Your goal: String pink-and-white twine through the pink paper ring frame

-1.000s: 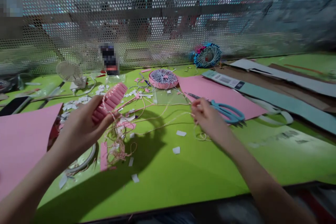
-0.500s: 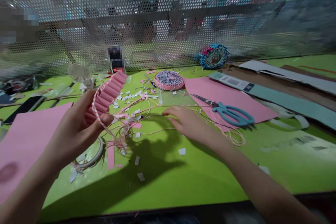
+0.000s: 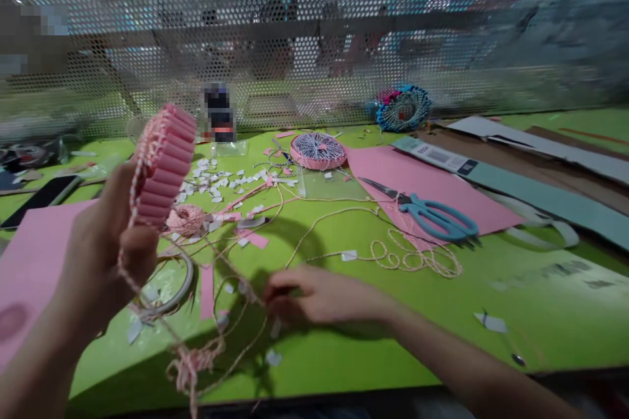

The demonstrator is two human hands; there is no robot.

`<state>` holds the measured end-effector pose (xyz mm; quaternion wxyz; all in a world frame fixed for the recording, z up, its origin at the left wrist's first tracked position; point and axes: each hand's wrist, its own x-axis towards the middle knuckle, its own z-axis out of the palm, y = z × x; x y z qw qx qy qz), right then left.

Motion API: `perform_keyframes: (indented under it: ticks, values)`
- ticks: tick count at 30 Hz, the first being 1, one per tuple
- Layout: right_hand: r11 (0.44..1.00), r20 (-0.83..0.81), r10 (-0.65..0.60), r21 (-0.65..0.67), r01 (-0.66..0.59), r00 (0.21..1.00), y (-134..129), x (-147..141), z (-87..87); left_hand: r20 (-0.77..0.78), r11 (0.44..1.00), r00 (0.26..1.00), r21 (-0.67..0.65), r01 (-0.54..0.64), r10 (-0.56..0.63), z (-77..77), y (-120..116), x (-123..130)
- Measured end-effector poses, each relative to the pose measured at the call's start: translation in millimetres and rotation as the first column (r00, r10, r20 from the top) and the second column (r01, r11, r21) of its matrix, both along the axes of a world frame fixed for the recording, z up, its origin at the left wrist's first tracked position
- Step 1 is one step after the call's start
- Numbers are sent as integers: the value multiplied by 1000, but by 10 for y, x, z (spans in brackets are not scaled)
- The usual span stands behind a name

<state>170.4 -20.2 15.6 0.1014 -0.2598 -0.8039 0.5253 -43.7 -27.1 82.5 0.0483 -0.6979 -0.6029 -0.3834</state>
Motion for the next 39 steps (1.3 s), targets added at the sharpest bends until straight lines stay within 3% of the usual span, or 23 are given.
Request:
perform_keyframes:
  ticks: [2, 4, 6, 8, 13, 15, 18, 20, 26, 31, 36, 39]
  values:
    - [954, 60, -284, -86, 288, 957, 74, 167, 7, -113, 997, 994, -73, 0, -8, -31, 68, -7]
    - [814, 87, -561, -126, 567, 823, 194, 361, -31, -222, 992, 975, -124, -31, 3, -85, 114, 0]
    - [656, 30, -750, -91, 750, 660, 332, 545, -89, -293, 989, 956, -139, -50, 8, -154, 137, 22]
    - [575, -33, -818, -31, 818, 574, 449, 680, -137, -351, 988, 936, -151, -33, -23, -230, 138, 53]
    - [511, -65, -843, 220, 831, 535, 461, 657, -125, -467, 987, 873, -139, 85, -141, -391, 88, 164]
    - [533, -100, -805, 312, 787, 585, 341, 507, -60, -474, 981, 861, -149, 127, -183, -436, 64, 228]
    - [720, -148, -613, 299, 626, 776, 115, 207, 49, -458, 968, 855, -170, 186, -244, -484, 31, 341]
    - [780, -195, -515, 296, 551, 835, -1, 15, 86, -443, 954, 846, -170, 247, -298, -511, 11, 410]
    - [660, -365, -549, 362, 658, 752, -61, -235, 22, -477, 932, 801, -185, 312, -363, -597, -13, 487]
    - [691, -378, -574, 253, 677, 727, -38, -230, -26, -480, 939, 808, -150, 308, -342, -624, 20, 470]
    - [731, -396, -555, 186, 656, 731, -41, -248, -53, -492, 930, 790, -199, 308, -366, -627, 43, 470]
    - [747, -498, -561, 39, 664, 661, -44, -209, -10, -462, 938, 825, -271, 217, -325, -676, 89, 450]
